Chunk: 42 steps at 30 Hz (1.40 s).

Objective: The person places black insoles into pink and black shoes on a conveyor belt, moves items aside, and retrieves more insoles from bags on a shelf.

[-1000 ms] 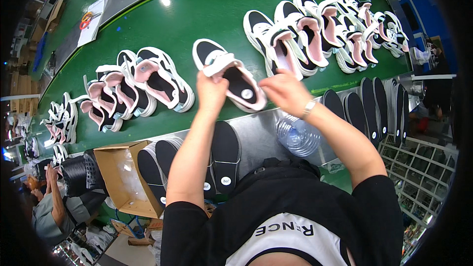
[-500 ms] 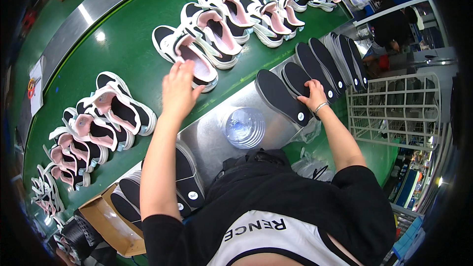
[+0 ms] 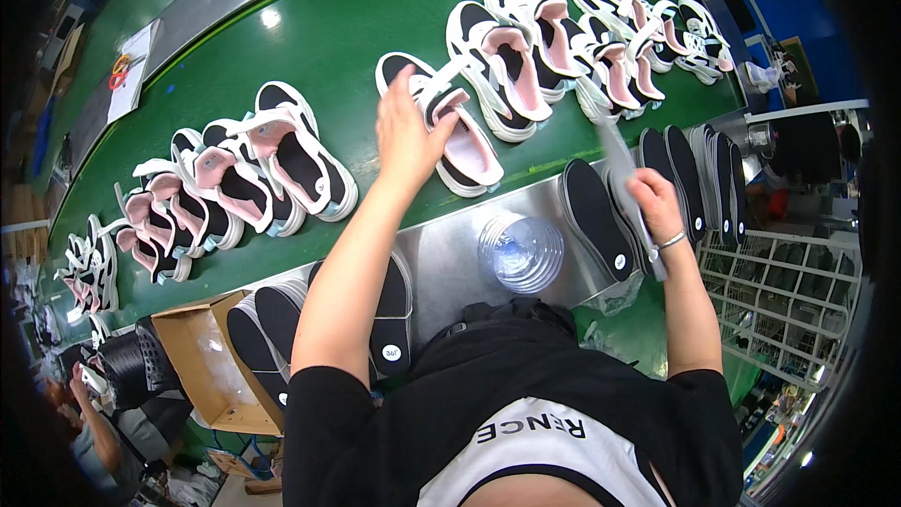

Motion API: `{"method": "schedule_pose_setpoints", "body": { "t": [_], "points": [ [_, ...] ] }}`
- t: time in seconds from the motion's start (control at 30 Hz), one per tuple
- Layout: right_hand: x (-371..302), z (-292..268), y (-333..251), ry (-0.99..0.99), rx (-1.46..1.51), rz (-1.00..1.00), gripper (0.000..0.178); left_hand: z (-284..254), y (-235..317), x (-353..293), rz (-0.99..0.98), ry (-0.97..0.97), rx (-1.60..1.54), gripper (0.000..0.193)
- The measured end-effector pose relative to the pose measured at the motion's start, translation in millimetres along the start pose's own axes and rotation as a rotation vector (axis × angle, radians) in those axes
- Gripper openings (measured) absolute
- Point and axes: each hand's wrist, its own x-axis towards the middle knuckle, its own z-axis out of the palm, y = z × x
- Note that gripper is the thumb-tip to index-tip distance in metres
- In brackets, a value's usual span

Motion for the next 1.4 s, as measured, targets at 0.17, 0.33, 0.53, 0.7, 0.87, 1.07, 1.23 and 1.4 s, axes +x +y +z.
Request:
{"method": "schedule_pose_setpoints", "body": {
  "t": [0.17,0.33,0.53,0.7,0.87,1.07,1.23,1.4],
  "points": [
    [25,86,-96,-0.577,-0.059,0.037,0.027,0,-11,16,-0.288,-0.272,-0.067,0.037],
    [59,170,-102,-0.409,-0.850,-0.436,0.021,-7,-23,7,-0.423,-0.246,-0.209,0.036],
    [53,173,-108,-0.393,-1.049,-0.642,0.028,-6,-27,-3,-0.453,-0.205,-0.135,0.033],
    [31,127,-139,-0.713,-1.289,-0.262,0.041,-5,-26,-7,-0.485,-0.161,-0.117,0.034],
    [31,147,-139,-0.503,-1.233,-0.642,0.013,-4,-24,-8,-0.473,-0.159,-0.135,0.032],
    [72,204,-106,-0.574,-1.225,-0.689,0.014,-5,-18,-11,-0.446,-0.139,-0.140,0.029],
    [70,209,-96,-0.568,-1.170,-0.694,0.014,-5,-20,-18,-0.508,-0.083,-0.244,0.028],
    [89,220,-92,-0.681,-1.233,-0.450,0.015,-7,-12,-15,-0.493,-0.114,-0.232,0.028]
  ]
}}
